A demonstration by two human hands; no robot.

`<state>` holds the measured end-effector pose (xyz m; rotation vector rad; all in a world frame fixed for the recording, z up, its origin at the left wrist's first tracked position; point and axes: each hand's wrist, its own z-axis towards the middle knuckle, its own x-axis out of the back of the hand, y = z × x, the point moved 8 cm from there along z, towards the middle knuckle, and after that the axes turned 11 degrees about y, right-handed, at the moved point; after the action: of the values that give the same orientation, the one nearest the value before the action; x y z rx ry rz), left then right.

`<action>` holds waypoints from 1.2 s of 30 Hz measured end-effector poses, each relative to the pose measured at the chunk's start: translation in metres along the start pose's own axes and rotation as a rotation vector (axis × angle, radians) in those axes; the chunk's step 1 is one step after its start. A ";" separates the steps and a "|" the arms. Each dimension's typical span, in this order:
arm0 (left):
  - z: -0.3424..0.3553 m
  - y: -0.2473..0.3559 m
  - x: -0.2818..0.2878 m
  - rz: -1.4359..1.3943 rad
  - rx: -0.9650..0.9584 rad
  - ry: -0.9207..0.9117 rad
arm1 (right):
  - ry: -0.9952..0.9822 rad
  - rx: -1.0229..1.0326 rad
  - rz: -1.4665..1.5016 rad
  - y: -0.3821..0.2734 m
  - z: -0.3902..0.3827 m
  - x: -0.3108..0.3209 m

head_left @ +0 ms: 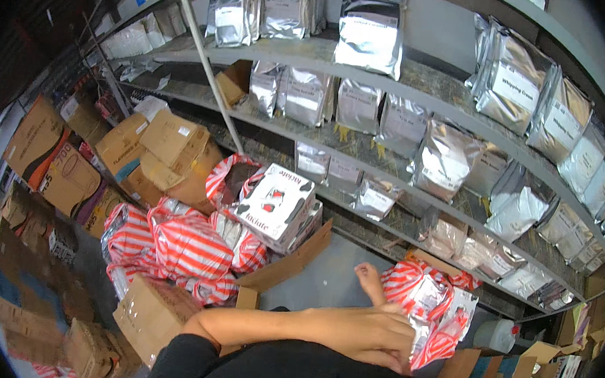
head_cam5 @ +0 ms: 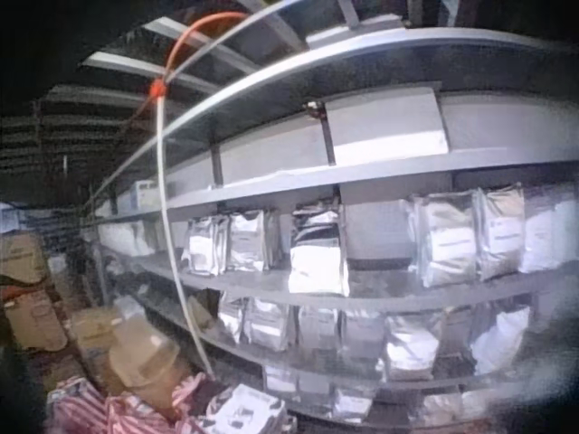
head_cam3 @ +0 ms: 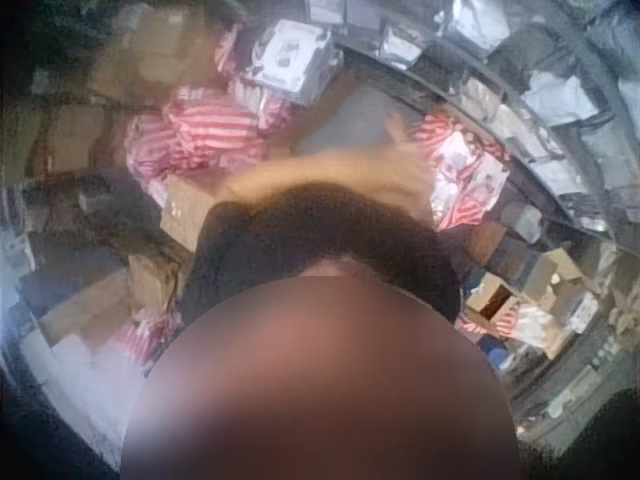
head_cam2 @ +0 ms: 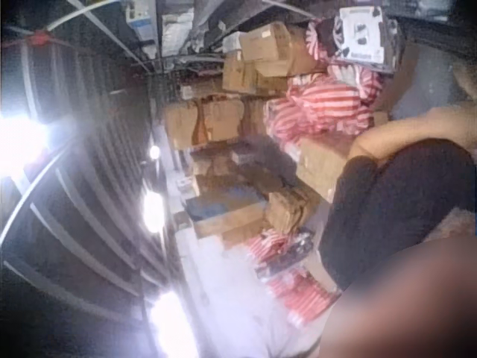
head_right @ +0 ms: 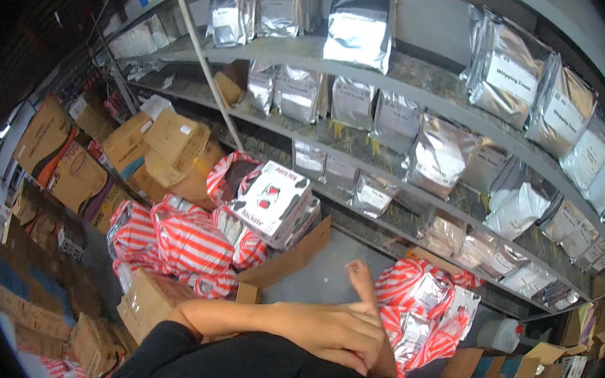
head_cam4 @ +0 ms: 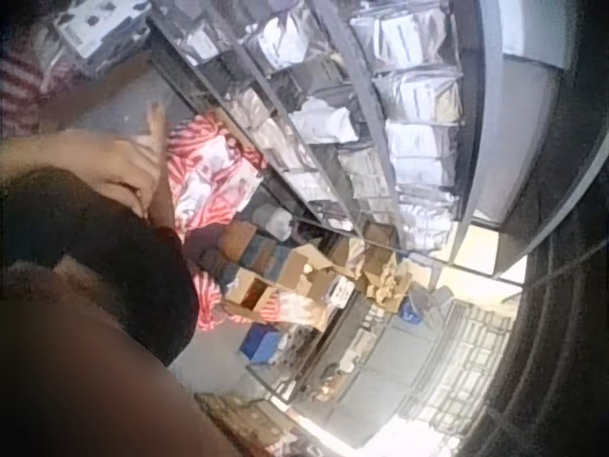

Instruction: The person sweeps debris into a dustpan and disposes of it, then walks to a shelving unit and restocks silver foil packets by placing them in rows on the shelves.

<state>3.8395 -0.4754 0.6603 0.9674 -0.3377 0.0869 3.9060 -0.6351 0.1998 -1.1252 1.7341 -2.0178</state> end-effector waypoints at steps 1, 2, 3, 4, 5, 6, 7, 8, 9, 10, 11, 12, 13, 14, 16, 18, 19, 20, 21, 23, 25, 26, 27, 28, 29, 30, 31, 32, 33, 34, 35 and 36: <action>-0.007 -0.021 0.013 -0.067 0.040 -0.043 | 0.000 -0.034 0.126 -0.016 0.005 -0.012; -0.006 -0.039 0.034 -0.017 0.091 -0.015 | -0.004 -0.096 0.275 -0.002 0.006 -0.024; -0.008 -0.058 0.057 0.033 0.131 0.007 | 0.003 -0.150 0.423 0.022 0.003 -0.034; -0.022 -0.082 0.084 0.102 0.197 0.092 | -0.058 -0.179 0.461 0.013 -0.001 -0.054; -0.034 -0.096 0.115 0.153 0.239 0.176 | -0.140 -0.204 0.450 -0.010 -0.006 -0.066; -0.044 -0.105 0.149 0.204 0.278 0.260 | -0.192 -0.196 0.423 -0.046 -0.007 -0.064; -0.047 -0.109 0.184 0.267 0.263 0.350 | -0.141 -0.132 0.399 -0.084 0.002 -0.043; -0.044 -0.112 0.218 0.278 0.316 0.433 | -0.048 -0.044 0.364 -0.131 0.017 -0.012; -0.047 -0.113 0.255 0.360 0.333 0.505 | 0.071 0.083 0.331 -0.191 0.040 0.016; -0.050 -0.109 0.294 0.348 0.269 0.604 | 0.190 0.208 0.285 -0.252 0.060 0.043; -0.053 -0.104 0.333 0.429 0.300 0.682 | 0.272 0.375 0.176 -0.315 0.080 0.070; -0.048 -0.097 0.367 0.415 0.291 0.736 | 0.373 0.470 0.158 -0.370 0.096 0.099; -0.039 -0.095 0.396 0.395 0.264 0.765 | 0.445 0.579 0.190 -0.422 0.110 0.121; -0.029 -0.090 0.425 0.462 0.263 0.783 | 0.515 0.696 0.166 -0.452 0.128 0.141; 0.010 -0.086 0.469 0.543 0.149 0.740 | 0.542 0.771 0.190 -0.499 0.175 0.171; 0.041 -0.091 0.514 0.720 0.097 0.689 | 0.507 0.760 0.150 -0.533 0.234 0.186; 0.057 -0.099 0.535 0.699 0.069 0.704 | 0.488 0.736 0.126 -0.542 0.264 0.195; 0.069 -0.113 0.557 0.682 0.076 0.693 | 0.485 0.660 0.112 -0.545 0.295 0.200; 0.078 -0.128 0.580 0.668 0.087 0.688 | 0.474 0.584 0.101 -0.546 0.326 0.203; 0.089 -0.169 0.625 0.695 0.201 0.696 | 0.419 0.393 0.078 -0.538 0.382 0.194; 0.099 -0.198 0.650 0.846 0.197 0.622 | 0.371 0.298 0.016 -0.529 0.422 0.185; 0.112 -0.201 0.645 0.849 0.220 0.582 | 0.385 0.313 -0.090 -0.527 0.431 0.192; 0.113 -0.202 0.643 0.857 0.172 0.585 | 0.372 0.315 -0.158 -0.532 0.434 0.186; 0.111 -0.191 0.639 0.902 0.080 0.599 | 0.397 0.362 -0.209 -0.533 0.445 0.189; 0.105 -0.180 0.635 0.939 -0.007 0.612 | 0.420 0.403 -0.265 -0.531 0.455 0.191; 0.094 -0.171 0.635 0.940 -0.041 0.652 | 0.460 0.411 -0.344 -0.536 0.453 0.190; 0.084 -0.162 0.634 0.935 -0.078 0.685 | 0.506 0.414 -0.426 -0.544 0.441 0.195; 0.069 -0.156 0.643 0.967 -0.065 0.730 | 0.514 0.432 -0.470 -0.545 0.437 0.196; 0.057 -0.148 0.654 1.000 -0.074 0.765 | 0.533 0.451 -0.507 -0.543 0.435 0.201; 0.038 -0.147 0.676 1.107 -0.029 0.808 | 0.526 0.490 -0.537 -0.543 0.434 0.201; 0.017 -0.144 0.702 1.221 0.018 0.849 | 0.519 0.535 -0.559 -0.544 0.433 0.195; -0.004 -0.144 0.731 1.299 0.145 0.934 | 0.478 0.533 -0.560 -0.546 0.429 0.187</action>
<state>4.5630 -0.6098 0.7779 0.6138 -0.0333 1.7016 4.2308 -0.9250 0.7720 -1.0696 0.9526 -3.0464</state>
